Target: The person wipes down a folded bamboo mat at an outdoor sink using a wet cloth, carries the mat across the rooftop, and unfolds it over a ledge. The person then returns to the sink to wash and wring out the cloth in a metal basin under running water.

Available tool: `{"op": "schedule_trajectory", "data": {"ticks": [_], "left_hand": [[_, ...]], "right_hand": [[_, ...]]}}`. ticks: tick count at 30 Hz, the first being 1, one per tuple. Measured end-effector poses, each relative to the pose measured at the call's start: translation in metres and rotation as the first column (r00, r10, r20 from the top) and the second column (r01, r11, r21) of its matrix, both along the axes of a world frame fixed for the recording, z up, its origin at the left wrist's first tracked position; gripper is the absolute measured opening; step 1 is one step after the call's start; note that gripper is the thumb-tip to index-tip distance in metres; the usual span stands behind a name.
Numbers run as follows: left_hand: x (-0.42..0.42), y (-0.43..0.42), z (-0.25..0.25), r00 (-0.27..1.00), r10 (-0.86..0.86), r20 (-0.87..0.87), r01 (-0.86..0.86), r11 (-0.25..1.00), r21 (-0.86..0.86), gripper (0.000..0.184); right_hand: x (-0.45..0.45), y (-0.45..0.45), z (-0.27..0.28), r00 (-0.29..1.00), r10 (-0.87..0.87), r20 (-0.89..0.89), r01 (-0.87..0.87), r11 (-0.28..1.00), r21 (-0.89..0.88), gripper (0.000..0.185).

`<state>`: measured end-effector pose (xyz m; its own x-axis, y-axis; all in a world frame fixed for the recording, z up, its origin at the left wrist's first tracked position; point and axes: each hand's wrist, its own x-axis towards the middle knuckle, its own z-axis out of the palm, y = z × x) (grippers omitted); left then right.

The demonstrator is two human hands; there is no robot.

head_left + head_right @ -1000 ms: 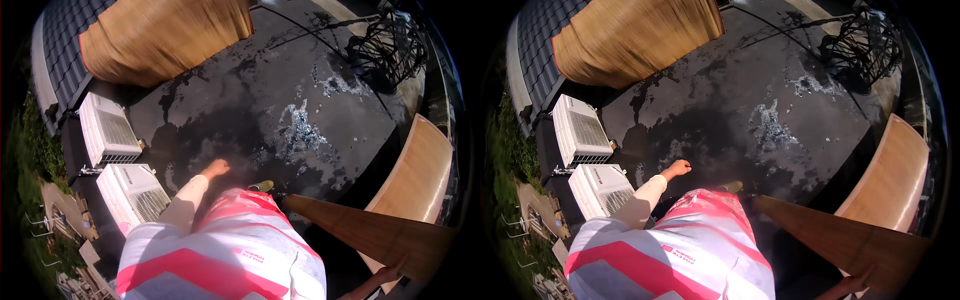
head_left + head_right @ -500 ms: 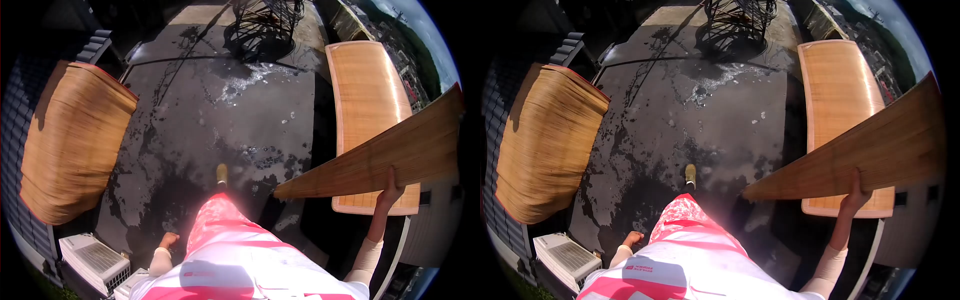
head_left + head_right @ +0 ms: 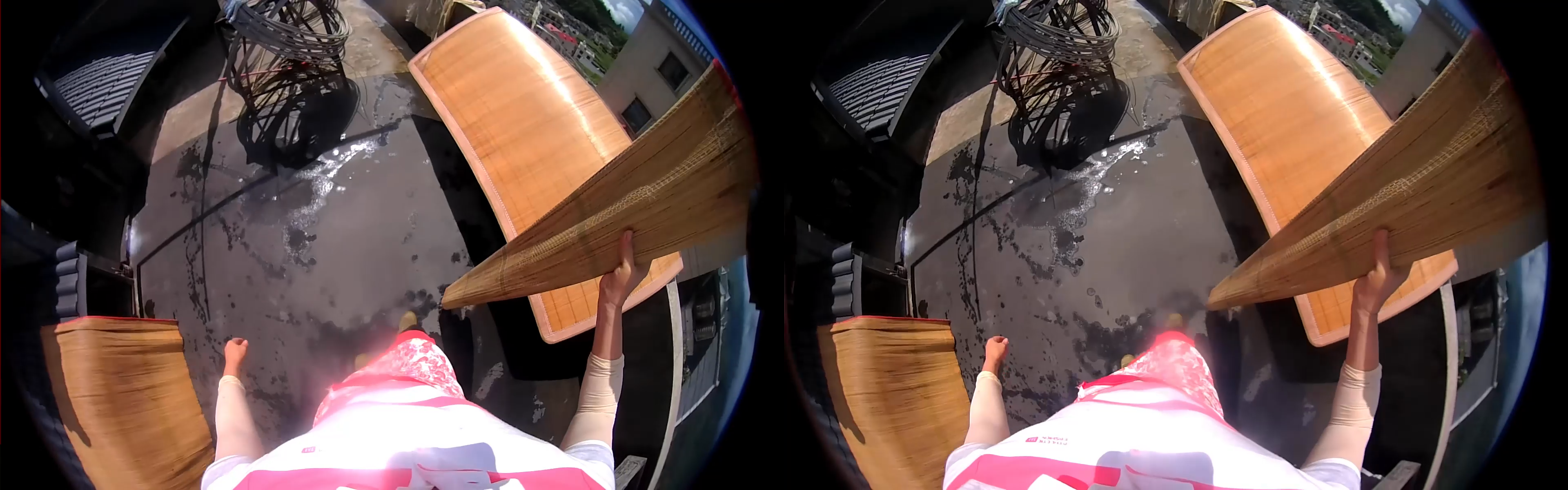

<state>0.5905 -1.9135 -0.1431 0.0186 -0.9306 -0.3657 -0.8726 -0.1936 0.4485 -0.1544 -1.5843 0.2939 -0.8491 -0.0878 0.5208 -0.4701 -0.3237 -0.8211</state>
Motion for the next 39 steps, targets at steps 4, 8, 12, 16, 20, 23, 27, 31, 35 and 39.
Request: {"op": "schedule_trajectory", "data": {"ticks": [4, 8, 12, 16, 20, 23, 27, 31, 35, 39], "left_hand": [[-0.213, -0.101, 0.083, 0.964, -0.135, -0.23, 0.148, 0.988, 0.039, 0.033], [-0.34, -0.131, 0.074, 0.887, -0.188, -0.422, 0.268, 0.954, 0.137, 0.034], [-0.385, -0.14, 0.045, 0.851, -0.411, -0.327, 0.506, 0.811, 0.296, 0.042], [-0.391, -0.144, 0.067, 0.96, -0.234, -0.155, 0.28, 0.823, 0.495, 0.044], [-0.337, -0.185, 0.016, 0.982, -0.156, -0.111, 0.191, 0.777, 0.599, 0.039], [-0.347, -0.251, 0.01, 0.988, -0.154, -0.028, 0.141, 0.804, 0.577, 0.034], [-0.463, -0.397, 0.076, 0.996, -0.083, 0.035, 0.048, 0.813, 0.58, 0.024], [-0.582, -0.578, 0.05, 0.99, -0.068, -0.12, 0.108, 0.924, 0.366, 0.028], [-0.755, -0.728, 0.072, 0.953, -0.143, -0.267, 0.188, 0.971, 0.149, 0.034], [-0.892, -0.803, 0.085, 0.906, -0.212, -0.367, 0.273, 0.954, 0.124, 0.033]], "right_hand": [[-0.06, -0.065, -0.009, 1.0, 0.014, -0.018, -0.014, 1.0, -0.025, 0.049], [-0.101, -0.162, -0.003, 0.999, 0.024, 0.03, -0.02, 0.991, -0.13, 0.046], [-0.177, -0.26, -0.008, 0.994, 0.089, 0.063, -0.081, 0.989, -0.126, 0.045], [-0.237, -0.355, -0.011, 0.992, 0.113, 0.048, -0.106, 0.986, -0.13, 0.043], [-0.292, -0.457, -0.016, 0.988, 0.155, 0.027, -0.148, 0.973, -0.178, 0.043], [-0.346, -0.538, -0.024, 0.985, 0.171, 0.032, -0.162, 0.97, -0.183, 0.044], [-0.403, -0.65, -0.006, 0.991, 0.13, -0.004, -0.127, 0.959, -0.253, 0.049], [-0.459, -0.745, 0.007, 0.988, 0.154, -0.014, -0.15, 0.937, -0.316, 0.051], [-0.525, -0.841, 0.02, 0.981, 0.183, -0.056, -0.191, 0.921, -0.339, 0.051], [-0.616, -0.938, 0.01, 0.986, 0.137, -0.094, -0.158, 0.945, -0.286, 0.052]]}}
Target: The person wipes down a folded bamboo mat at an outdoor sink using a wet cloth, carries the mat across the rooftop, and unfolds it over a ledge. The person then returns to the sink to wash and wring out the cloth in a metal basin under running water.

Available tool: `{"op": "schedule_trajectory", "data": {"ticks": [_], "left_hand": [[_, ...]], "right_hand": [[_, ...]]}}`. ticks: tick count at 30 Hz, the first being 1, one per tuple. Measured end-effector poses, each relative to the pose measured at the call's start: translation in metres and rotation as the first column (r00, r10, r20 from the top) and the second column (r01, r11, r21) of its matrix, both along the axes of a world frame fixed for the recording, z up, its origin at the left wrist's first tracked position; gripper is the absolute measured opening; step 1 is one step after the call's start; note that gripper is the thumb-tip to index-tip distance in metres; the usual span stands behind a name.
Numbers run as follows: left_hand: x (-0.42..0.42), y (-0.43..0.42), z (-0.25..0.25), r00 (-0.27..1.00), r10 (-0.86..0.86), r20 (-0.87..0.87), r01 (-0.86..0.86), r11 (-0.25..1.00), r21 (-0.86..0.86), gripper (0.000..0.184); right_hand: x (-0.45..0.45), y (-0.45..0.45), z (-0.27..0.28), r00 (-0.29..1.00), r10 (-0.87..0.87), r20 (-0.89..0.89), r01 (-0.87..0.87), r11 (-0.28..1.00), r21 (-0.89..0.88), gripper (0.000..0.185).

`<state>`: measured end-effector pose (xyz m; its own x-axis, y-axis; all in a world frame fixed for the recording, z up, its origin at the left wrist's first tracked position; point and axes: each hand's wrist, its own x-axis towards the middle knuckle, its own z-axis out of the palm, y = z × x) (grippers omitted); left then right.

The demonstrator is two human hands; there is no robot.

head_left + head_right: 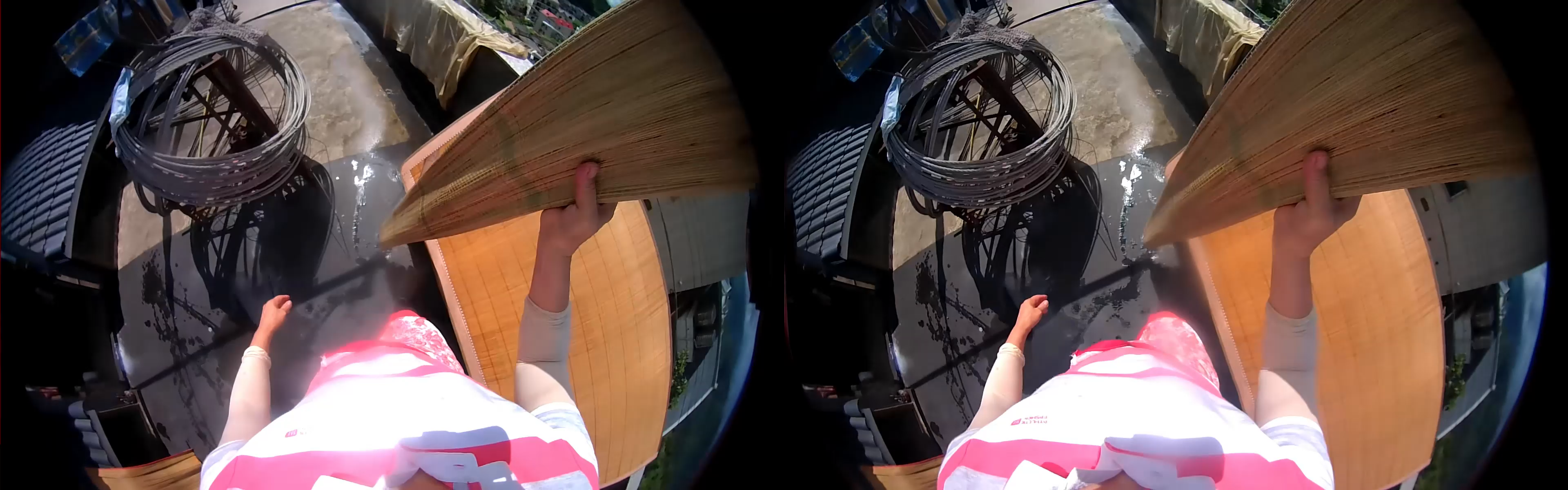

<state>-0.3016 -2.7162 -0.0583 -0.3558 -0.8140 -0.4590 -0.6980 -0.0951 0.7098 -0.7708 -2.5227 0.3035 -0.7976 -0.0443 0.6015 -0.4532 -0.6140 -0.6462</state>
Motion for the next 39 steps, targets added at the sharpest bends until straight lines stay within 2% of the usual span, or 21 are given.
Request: {"op": "schedule_trajectory", "data": {"ticks": [1, 4, 5, 6, 7, 8, 9, 10, 12, 17, 19, 21, 23, 29, 30, 32, 33, 35, 37, 38, 39], "left_hand": [[-0.023, -0.01, -0.006, 0.999, -0.018, -0.029, 0.019, 0.999, 0.033, 0.034], [-0.06, -0.022, -0.026, 0.983, -0.124, 0.137, 0.095, 0.975, 0.2, 0.036], [-0.07, -0.021, -0.016, 0.949, -0.26, 0.178, 0.246, 0.964, 0.097, 0.037], [-0.099, -0.023, 0.03, 0.941, -0.273, 0.202, 0.219, 0.943, 0.251, 0.041], [-0.097, -0.025, 0.007, 0.936, -0.276, 0.217, 0.221, 0.944, 0.246, 0.043], [-0.123, -0.027, 0.041, 0.961, -0.211, 0.18, 0.152, 0.943, 0.295, 0.042], [-0.133, -0.033, 0.035, 0.957, -0.183, 0.223, 0.1, 0.935, 0.339, 0.042], [-0.123, -0.038, -0.01, 0.979, -0.172, 0.108, 0.12, 0.921, 0.37, 0.04], [-0.151, -0.096, -0.008, 0.986, -0.164, -0.006, 0.149, 0.882, 0.447, 0.036], [-0.273, -0.238, 0.105, 0.955, -0.231, 0.189, 0.164, 0.936, 0.312, 0.031], [-0.299, -0.313, 0.095, 0.924, -0.293, 0.246, 0.277, 0.956, 0.097, 0.03], [-0.335, -0.386, 0.075, 0.946, -0.222, 0.235, 0.214, 0.975, 0.061, 0.032], [-0.388, -0.44, 0.106, 0.935, -0.32, 0.152, 0.337, 0.935, -0.107, 0.037], [-0.527, -0.551, 0.068, 0.803, -0.595, 0.018, 0.595, 0.802, -0.043, 0.04], [-0.548, -0.557, 0.082, 0.849, -0.484, -0.213, 0.514, 0.849, 0.118, 0.038], [-0.58, -0.594, 0.081, 0.693, -0.668, -0.273, 0.688, 0.725, -0.028, 0.041], [-0.606, -0.614, 0.111, 0.774, -0.566, -0.284, 0.623, 0.762, 0.179, 0.042], [-0.641, -0.66, 0.088, 0.773, -0.606, -0.187, 0.634, 0.739, 0.227, 0.04], [-0.677, -0.707, 0.073, 0.775, -0.632, -0.001, 0.631, 0.773, 0.064, 0.038], [-0.69, -0.73, 0.068, 0.773, -0.627, 0.096, 0.631, 0.776, -0.017, 0.037], [-0.704, -0.754, 0.066, 0.799, -0.595, 0.087, 0.597, 0.802, 0.006, 0.036]], "right_hand": [[-0.02, -0.029, 0.003, 1.0, -0.019, -0.013, 0.019, 1.0, -0.004, 0.05], [-0.081, -0.104, 0.016, 0.998, 0.017, 0.067, -0.015, 0.999, -0.032, 0.048], [-0.099, -0.13, 0.018, 0.992, 0.049, 0.113, -0.043, 0.998, -0.051, 0.047], [-0.119, -0.154, 0.013, 0.999, -0.007, 0.049, 0.007, 1.0, 0.01, 0.046], [-0.143, -0.18, 0.005, 0.998, -0.057, -0.024, 0.059, 0.997, 0.051, 0.046], [-0.16, -0.208, 0.004, 0.999, -0.042, -0.032, 0.043, 0.998, 0.037, 0.046], [-0.179, -0.236, 0.004, 0.999, -0.026, -0.04, 0.027, 0.999, 0.022, 0.046], [-0.19, -0.258, -0.001, 0.998, 0.055, 0.023, -0.055, 0.998, -0.024, 0.048], [-0.213, -0.31, -0.009, 0.983, 0.156, 0.098, -0.142, 0.98, -0.14, 0.049], [-0.275, -0.427, -0.016, 0.991, 0.079, 0.11, -0.06, 0.984, -0.166, 0.052], [-0.302, -0.477, -0.007, 0.994, 0.073, 0.083, -0.058, 0.984, -0.17, 0.053], [-0.329, -0.524, -0.01, 0.991, 0.114, 0.069, -0.1, 0.977, -0.187, 0.055], [-0.346, -0.561, -0.015, 0.988, 0.091, 0.126, -0.07, 0.984, -0.163, 0.058], [-0.428, -0.677, -0.025, 0.991, 0.07, 0.113, -0.059, 0.993, -0.099, 0.061], [-0.443, -0.692, -0.034, 0.997, -0.006, 0.076, 0.007, 1.0, -0.005, 0.06], [-0.483, -0.725, -0.056, 0.989, -0.148, -0.028, 0.15, 0.972, 0.18, 0.058], [-0.504, -0.742, -0.068, 0.957, -0.244, -0.155, 0.281, 0.911, 0.301, 0.056], [-0.544, -0.776, -0.086, 0.861, -0.34, -0.379, 0.486, 0.769, 0.415, 0.052], [-0.583, -0.814, -0.097, 0.748, -0.381, -0.543, 0.635, 0.649, 0.42, 0.048], [-0.594, -0.84, -0.099, 0.926, -0.306, -0.22, 0.369, 0.854, 0.367, 0.048], [-0.605, -0.869, -0.097, 0.988, -0.12, 0.1, 0.099, 0.975, 0.199, 0.048]]}}
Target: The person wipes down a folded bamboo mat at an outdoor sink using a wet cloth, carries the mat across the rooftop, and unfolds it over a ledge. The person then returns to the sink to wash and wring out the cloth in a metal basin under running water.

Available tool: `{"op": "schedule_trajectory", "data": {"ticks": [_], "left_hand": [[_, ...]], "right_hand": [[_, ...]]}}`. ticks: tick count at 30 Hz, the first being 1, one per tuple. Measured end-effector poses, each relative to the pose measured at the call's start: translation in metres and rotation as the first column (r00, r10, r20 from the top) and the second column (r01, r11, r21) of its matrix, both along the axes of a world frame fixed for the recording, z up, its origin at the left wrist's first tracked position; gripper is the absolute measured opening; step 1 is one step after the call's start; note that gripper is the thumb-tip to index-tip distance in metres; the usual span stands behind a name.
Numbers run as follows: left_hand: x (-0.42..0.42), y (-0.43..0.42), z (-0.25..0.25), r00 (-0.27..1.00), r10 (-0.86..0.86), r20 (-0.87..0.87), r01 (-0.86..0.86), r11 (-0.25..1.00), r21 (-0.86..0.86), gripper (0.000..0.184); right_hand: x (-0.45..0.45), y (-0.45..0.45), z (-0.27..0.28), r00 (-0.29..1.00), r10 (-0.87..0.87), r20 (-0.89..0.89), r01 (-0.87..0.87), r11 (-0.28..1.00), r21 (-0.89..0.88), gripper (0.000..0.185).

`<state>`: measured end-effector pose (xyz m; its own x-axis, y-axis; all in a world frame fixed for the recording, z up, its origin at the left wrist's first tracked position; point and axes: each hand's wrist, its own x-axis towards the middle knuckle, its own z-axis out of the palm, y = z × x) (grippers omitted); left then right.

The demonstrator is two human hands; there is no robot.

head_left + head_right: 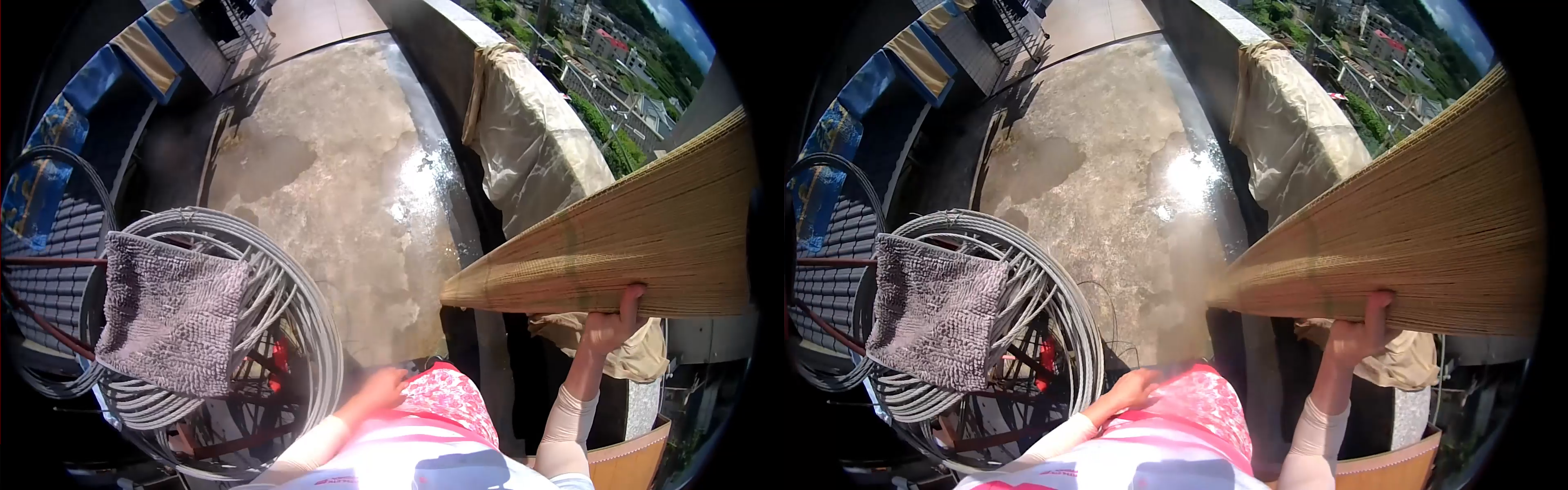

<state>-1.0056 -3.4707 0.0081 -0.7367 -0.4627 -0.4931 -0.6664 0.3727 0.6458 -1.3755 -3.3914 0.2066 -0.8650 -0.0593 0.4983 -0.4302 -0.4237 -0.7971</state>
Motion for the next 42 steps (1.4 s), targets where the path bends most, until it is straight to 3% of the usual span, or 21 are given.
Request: {"op": "schedule_trajectory", "data": {"ticks": [1, 3, 6, 8, 10, 11, 12, 15, 18, 19, 20, 25, 28, 30, 32, 34, 36, 37, 39, 40, 42], "left_hand": [[-0.013, -0.021, -0.001, 0.999, 0.045, 0.006, -0.045, 0.998, 0.033, 0.035], [-0.042, -0.06, 0.017, 0.994, 0.092, -0.065, -0.086, 0.992, 0.087, 0.032], [-0.066, -0.121, 0.002, 0.993, -0.053, 0.103, 0.051, 0.999, 0.017, 0.037], [-0.08, -0.165, 0.007, 0.998, 0.0, -0.063, 0.003, 0.999, 0.048, 0.033], [-0.078, -0.211, -0.012, 0.99, 0.038, -0.135, -0.024, 0.994, 0.102, 0.031], [-0.078, -0.236, -0.019, 0.992, 0.045, -0.115, -0.035, 0.995, 0.089, 0.034], [-0.087, -0.271, 0.001, 0.998, -0.063, 0.021, 0.061, 0.997, 0.055, 0.038], [-0.093, -0.38, -0.004, 0.99, 0.136, -0.025, -0.127, 0.967, 0.223, 0.041], [-0.093, -0.488, -0.001, 0.981, 0.141, 0.131, -0.144, 0.989, 0.016, 0.041], [-0.109, -0.528, 0.045, 0.971, 0.175, 0.16, -0.179, 0.984, 0.006, 0.041], [-0.105, -0.565, 0.029, 0.951, 0.129, 0.28, -0.14, 0.99, 0.02, 0.041], [-0.118, -0.713, 0.007, 0.967, 0.227, 0.118, -0.2, 0.958, -0.204, 0.04], [-0.146, -0.798, -0.011, 0.984, 0.164, 0.066, -0.154, 0.98, -0.127, 0.04], [-0.18, -0.858, -0.014, 0.989, 0.146, 0.034, -0.141, 0.984, -0.109, 0.04], [-0.224, -0.924, -0.004, 0.988, 0.147, 0.036, -0.144, 0.986, -0.088, 0.04], [-0.276, -0.985, 0.013, 0.993, 0.113, 0.036, -0.109, 0.989, -0.1, 0.04], [-0.321, -1.048, 0.034, 0.998, 0.057, -0.033, -0.06, 0.991, -0.117, 0.039], [-0.346, -1.078, 0.052, 0.994, 0.057, -0.096, -0.066, 0.993, -0.096, 0.038], [-0.396, -1.15, 0.075, 0.977, 0.122, -0.172, -0.103, 0.988, 0.118, 0.031], [-0.424, -1.182, 0.092, 0.907, 0.194, -0.375, -0.154, 0.979, 0.134, 0.026], [-0.486, -1.264, 0.148, 0.851, 0.073, -0.52, -0.104, 0.994, -0.03, 0.023]], "right_hand": [[-0.012, -0.028, 0.005, 0.978, 0.135, 0.159, -0.097, 0.969, -0.229, 0.052], [-0.035, -0.073, 0.01, 0.984, 0.104, 0.144, -0.071, 0.974, -0.216, 0.055], [-0.07, -0.138, 0.013, 0.975, 0.128, 0.179, -0.083, 0.967, -0.239, 0.058], [-0.087, -0.181, 0.016, 0.96, 0.133, 0.247, -0.07, 0.966, -0.247, 0.058], [-0.122, -0.222, -0.003, 1.0, -0.006, 0.012, 0.006, 1.0, -0.004, 0.059], [-0.134, -0.245, -0.003, 0.999, -0.007, -0.034, 0.009, 0.998, 0.067, 0.06], [-0.139, -0.271, 0.0, 0.997, -0.004, -0.078, 0.015, 0.99, 0.141, 0.061], [-0.146, -0.37, 0.014, 0.963, 0.158, 0.22, -0.111, 0.971, -0.21, 0.066], [-0.18, -0.444, 0.013, 0.983, 0.068, 0.17, -0.059, 0.997, -0.056, 0.068], [-0.187, -0.472, 0.02, 0.981, 0.072, 0.178, -0.061, 0.996, -0.066, 0.068], [-0.192, -0.497, 0.026, 0.979, 0.072, 0.192, -0.059, 0.996, -0.073, 0.067], [-0.229, -0.612, 0.028, 0.985, 0.002, 0.174, 0.004, 0.999, -0.038, 0.066], [-0.264, -0.688, 0.014, 0.995, 0.028, 0.099, -0.03, 0.999, 0.013, 0.066], [-0.272, -0.765, 0.023, 0.979, 0.103, 0.175, -0.085, 0.991, -0.107, 0.066], [-0.301, -0.833, 0.011, 0.993, 0.112, 0.033, -0.111, 0.993, -0.038, 0.065], [-0.331, -0.9, 0.009, 0.988, 0.126, -0.086, -0.123, 0.992, 0.04, 0.065], [-0.35, -0.966, 0.017, 0.978, 0.182, 0.102, -0.184, 0.983, 0.014, 0.064], [-0.367, -0.999, 0.018, 0.966, 0.246, 0.081, -0.246, 0.969, -0.01, 0.064], [-0.392, -1.065, 0.025, 0.923, 0.379, 0.069, -0.374, 0.925, -0.065, 0.062], [-0.397, -1.099, 0.033, 0.892, 0.446, 0.077, -0.438, 0.894, -0.096, 0.06], [-0.412, -1.169, 0.036, 0.882, 0.471, 0.024, -0.468, 0.88, -0.082, 0.059]]}}
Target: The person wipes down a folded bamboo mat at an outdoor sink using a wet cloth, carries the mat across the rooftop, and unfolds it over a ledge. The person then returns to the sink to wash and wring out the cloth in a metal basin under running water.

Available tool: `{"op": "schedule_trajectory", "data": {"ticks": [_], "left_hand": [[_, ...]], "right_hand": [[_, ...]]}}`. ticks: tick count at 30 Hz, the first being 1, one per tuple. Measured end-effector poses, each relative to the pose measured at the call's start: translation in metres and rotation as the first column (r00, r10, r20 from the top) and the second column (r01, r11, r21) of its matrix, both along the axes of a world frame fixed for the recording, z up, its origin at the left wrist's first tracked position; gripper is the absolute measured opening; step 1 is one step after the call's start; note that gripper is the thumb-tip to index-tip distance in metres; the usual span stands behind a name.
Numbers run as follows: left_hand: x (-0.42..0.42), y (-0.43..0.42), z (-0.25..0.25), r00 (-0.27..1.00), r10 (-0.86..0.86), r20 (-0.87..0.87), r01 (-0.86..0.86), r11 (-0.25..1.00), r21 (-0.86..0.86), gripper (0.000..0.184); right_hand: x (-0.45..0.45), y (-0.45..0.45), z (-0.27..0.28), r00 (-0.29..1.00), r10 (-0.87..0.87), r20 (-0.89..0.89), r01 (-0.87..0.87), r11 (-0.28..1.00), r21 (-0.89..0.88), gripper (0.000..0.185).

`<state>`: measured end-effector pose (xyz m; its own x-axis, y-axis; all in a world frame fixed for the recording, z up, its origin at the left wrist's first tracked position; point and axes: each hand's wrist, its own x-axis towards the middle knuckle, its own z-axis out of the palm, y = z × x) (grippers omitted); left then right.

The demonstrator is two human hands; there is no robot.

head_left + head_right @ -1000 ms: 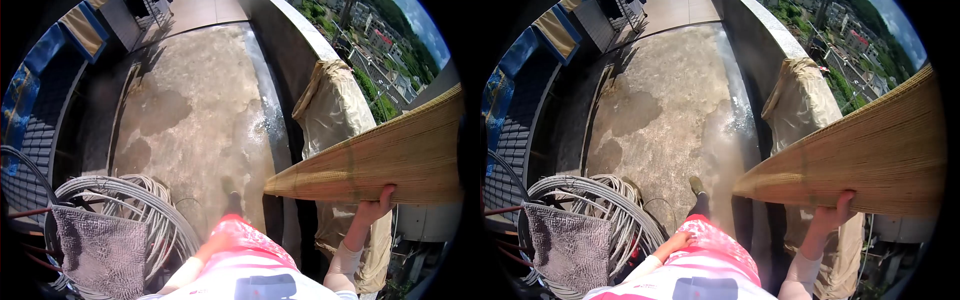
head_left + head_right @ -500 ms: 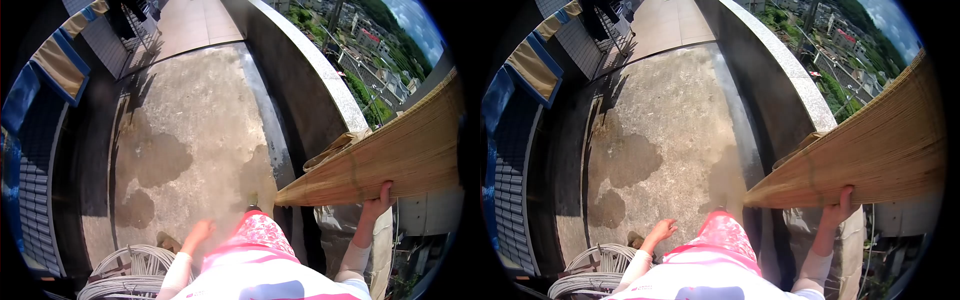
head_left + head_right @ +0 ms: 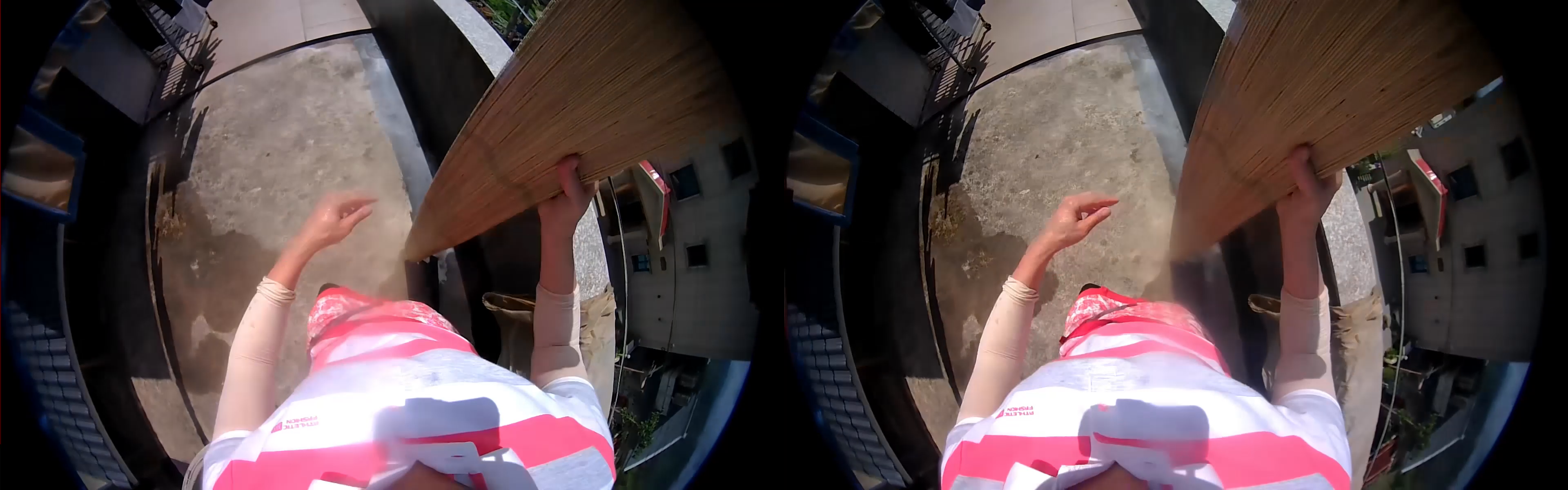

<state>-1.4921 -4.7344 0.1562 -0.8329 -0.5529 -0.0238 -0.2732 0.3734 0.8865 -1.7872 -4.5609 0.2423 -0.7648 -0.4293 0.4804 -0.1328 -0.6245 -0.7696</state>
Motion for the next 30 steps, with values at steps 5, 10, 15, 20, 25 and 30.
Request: {"op": "schedule_trajectory", "data": {"ticks": [5, 10, 15, 20, 25, 30], "left_hand": [[-0.148, -0.201, 0.104, 0.849, -0.134, -0.511, 0.125, 0.991, -0.052, 0.027], [-0.224, -0.357, 0.157, 0.779, -0.234, -0.582, 0.298, 0.954, 0.016, 0.03], [-0.272, -0.477, 0.148, 0.798, -0.299, -0.523, 0.377, 0.925, 0.047, 0.033], [-0.318, -0.575, 0.139, 0.812, -0.317, -0.489, 0.384, 0.922, 0.04, 0.037], [-0.336, -0.69, 0.152, 0.846, -0.246, -0.472, 0.267, 0.963, -0.024, 0.04], [-0.373, -0.777, 0.171, 0.872, -0.293, -0.392, 0.259, 0.956, -0.138, 0.044]], "right_hand": [[-0.007, -0.173, 0.009, 0.976, 0.182, -0.122, -0.188, 0.981, -0.041, 0.048], [-0.034, -0.345, 0.023, 0.961, 0.168, -0.221, -0.181, 0.983, -0.04, 0.033], [-0.078, -0.47, 0.018, 0.987, 0.151, -0.051, -0.152, 0.988, -0.008, 0.035], [-0.125, -0.538, -0.006, 0.99, 0.061, 0.127, -0.061, 0.998, -0.001, 0.037], [-0.184, -0.555, -0.022, 0.979, -0.074, 0.191, 0.06, 0.995, 0.082, 0.049], [-0.226, -0.577, -0.058, 0.939, -0.026, 0.344, -0.031, 0.987, 0.157, 0.055]]}}
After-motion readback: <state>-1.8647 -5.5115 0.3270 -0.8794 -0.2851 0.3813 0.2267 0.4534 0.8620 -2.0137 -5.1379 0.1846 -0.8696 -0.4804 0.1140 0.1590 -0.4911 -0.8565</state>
